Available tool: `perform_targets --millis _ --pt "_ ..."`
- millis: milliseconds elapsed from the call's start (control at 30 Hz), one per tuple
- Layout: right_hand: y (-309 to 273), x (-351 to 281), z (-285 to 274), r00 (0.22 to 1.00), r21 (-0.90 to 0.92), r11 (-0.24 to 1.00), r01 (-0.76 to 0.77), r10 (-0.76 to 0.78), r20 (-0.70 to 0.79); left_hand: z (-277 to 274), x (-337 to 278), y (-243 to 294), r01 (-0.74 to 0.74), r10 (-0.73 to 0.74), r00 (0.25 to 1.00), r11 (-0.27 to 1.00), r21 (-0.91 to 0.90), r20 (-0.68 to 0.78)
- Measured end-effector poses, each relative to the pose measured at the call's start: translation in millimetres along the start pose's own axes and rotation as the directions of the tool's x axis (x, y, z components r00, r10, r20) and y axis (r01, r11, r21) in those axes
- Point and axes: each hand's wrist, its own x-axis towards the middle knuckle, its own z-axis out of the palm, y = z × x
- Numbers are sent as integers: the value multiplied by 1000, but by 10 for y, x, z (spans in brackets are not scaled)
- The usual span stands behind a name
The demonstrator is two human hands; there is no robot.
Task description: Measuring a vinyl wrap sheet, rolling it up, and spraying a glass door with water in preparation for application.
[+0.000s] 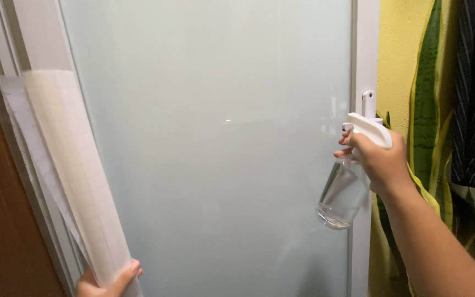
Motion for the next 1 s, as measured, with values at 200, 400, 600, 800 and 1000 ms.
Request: perform_targets --millis 200,400,600,800,1000 --pt "-136 160 32 996 0 996 -92 92 -13 -149 267 -222 -64 66 998 995 -76 20" --pt "-95 451 -71 996 -92 992 -88 85 -34 -205 362 -230 -57 61 997 994 -93 47" --pt "-83 467 -78 996 -74 994 -81 78 -49 -223 134 100 128 -127 990 992 -22 55" --pt "-205 462 -4 991 -90 988 -124 119 -60 -239 162 55 56 -51 994 997 -49 93" --pt "-237 500 88 985 -88 984 -157 149 -91 -214 88 118 171 -173 983 985 34 66"
